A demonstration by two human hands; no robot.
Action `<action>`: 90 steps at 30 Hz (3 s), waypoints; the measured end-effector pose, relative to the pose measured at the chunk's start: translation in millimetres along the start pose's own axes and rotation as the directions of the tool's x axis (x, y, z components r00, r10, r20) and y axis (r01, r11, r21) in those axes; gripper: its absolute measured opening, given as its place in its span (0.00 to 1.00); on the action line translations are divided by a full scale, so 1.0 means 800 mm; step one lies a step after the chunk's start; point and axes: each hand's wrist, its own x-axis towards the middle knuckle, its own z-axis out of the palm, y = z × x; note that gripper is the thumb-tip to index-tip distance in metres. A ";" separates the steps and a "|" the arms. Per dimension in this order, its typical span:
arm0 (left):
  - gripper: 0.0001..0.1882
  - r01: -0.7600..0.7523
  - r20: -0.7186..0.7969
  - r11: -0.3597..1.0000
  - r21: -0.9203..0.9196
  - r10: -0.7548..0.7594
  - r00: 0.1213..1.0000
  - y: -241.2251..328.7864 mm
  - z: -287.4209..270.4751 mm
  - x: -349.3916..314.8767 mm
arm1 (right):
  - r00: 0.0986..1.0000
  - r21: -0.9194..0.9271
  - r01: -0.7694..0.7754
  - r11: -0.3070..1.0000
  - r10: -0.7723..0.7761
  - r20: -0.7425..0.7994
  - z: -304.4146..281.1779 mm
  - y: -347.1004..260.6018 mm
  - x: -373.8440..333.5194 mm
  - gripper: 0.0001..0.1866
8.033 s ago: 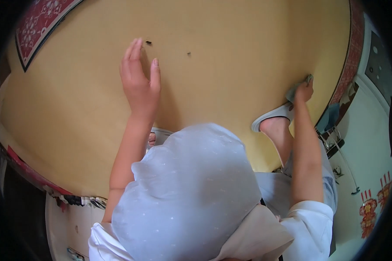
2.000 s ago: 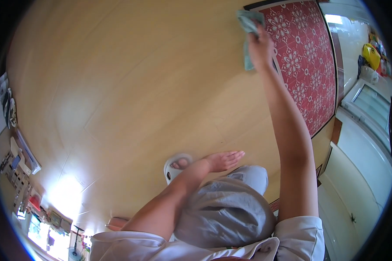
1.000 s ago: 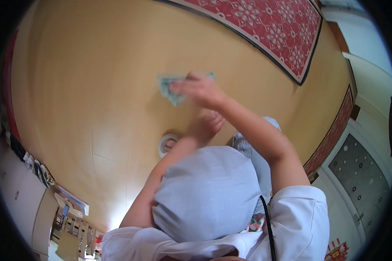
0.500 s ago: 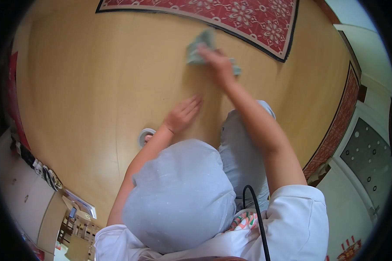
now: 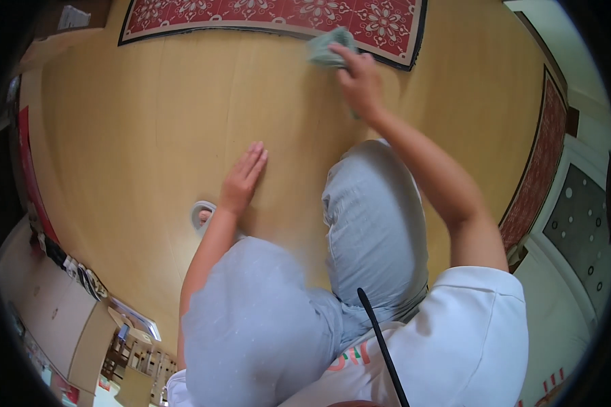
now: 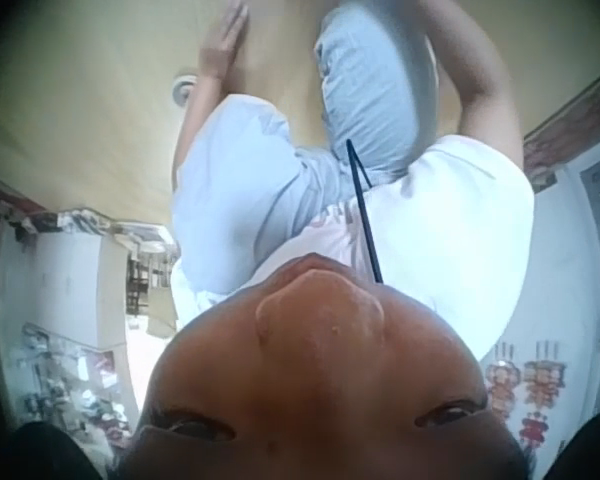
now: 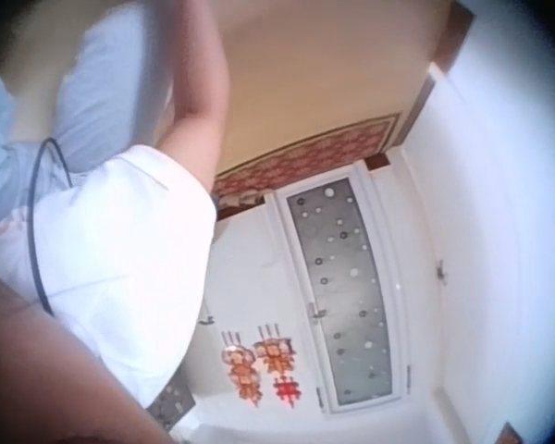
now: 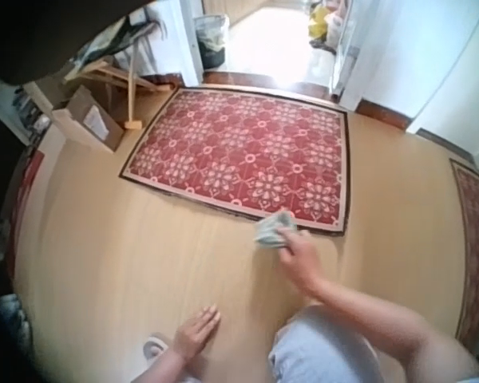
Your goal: The person wipes the floor with a cloth, moving it in circular and back-and-forth motions. They pick up small debris by hand and rinse the cloth in a basin of water multiple times.
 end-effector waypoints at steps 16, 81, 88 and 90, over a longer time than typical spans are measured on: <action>0.33 0.491 -0.055 0.867 0.082 -0.488 0.871 -0.022 0.016 -0.015 | 0.687 0.469 0.404 0.785 -0.599 0.411 0.094 -0.031 -0.047 0.23; 0.14 -0.187 0.124 -0.087 -0.978 -0.972 -0.198 0.148 0.063 -0.447 | 0.837 0.555 0.207 0.806 -0.439 0.325 0.267 -0.240 -0.248 0.20; 0.13 0.022 -0.022 0.018 -1.000 -0.970 -0.241 0.124 0.050 -0.469 | 0.919 0.112 0.091 0.990 -0.127 0.374 0.228 -0.185 -0.105 0.20; 0.13 0.062 0.053 -0.066 -0.996 -0.981 -0.188 0.109 0.046 -0.454 | 0.877 0.027 0.453 0.891 -0.452 0.162 0.258 -0.171 -0.087 0.20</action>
